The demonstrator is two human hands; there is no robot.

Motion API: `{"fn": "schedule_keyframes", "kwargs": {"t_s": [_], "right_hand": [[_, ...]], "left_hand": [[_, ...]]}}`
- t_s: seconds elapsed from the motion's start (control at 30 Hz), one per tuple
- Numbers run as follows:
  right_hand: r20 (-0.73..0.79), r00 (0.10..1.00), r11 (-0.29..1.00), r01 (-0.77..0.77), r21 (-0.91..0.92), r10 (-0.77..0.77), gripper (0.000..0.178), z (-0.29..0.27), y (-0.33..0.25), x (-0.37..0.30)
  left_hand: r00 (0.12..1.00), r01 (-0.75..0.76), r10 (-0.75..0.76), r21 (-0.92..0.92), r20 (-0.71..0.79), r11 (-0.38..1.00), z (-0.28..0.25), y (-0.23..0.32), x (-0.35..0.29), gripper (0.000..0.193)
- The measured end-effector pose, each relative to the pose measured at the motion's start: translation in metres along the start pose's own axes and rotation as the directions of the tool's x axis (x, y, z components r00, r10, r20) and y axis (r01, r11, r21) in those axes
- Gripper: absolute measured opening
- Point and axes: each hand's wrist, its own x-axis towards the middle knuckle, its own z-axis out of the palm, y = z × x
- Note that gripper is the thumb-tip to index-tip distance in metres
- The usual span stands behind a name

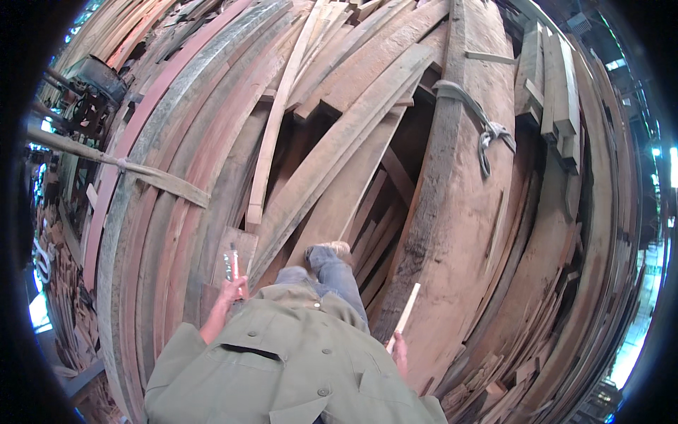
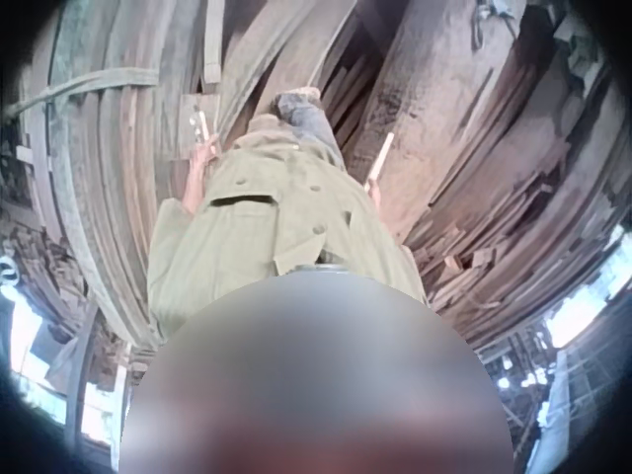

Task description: The person walks through a lumber yard, picks up wooden planks and boards, inspects them, and places them back into stacks. The person handles multiple pieces of wood one at a time, occasionally using a handheld device while moving among the stacks.

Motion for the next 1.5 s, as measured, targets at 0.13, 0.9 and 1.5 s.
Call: {"fn": "schedule_keyframes", "kwargs": {"t_s": [0.13, 0.9, 1.5], "right_hand": [[0.161, 0.986, 0.998, 0.040, 0.039, -0.046, 0.034, 0.000, -0.109, 0.002], [0.310, 0.909, 0.787, 0.400, -0.470, -0.278, 0.035, 0.217, -0.549, -0.042], [0.471, 0.875, 0.597, 0.440, -0.671, -0.116, 0.035, 0.454, -0.993, -0.060]], "left_hand": [[0.997, 0.039, -0.043, 0.061, 0.068, 0.997, 0.048, 0.050, 0.004, 0.055], [0.922, -0.372, 0.383, -0.140, 0.063, 0.918, 0.181, 0.501, 0.219, 0.065], [0.992, -0.122, 0.083, -0.621, -0.091, 0.774, 0.211, 0.926, 0.381, 0.051]]}}
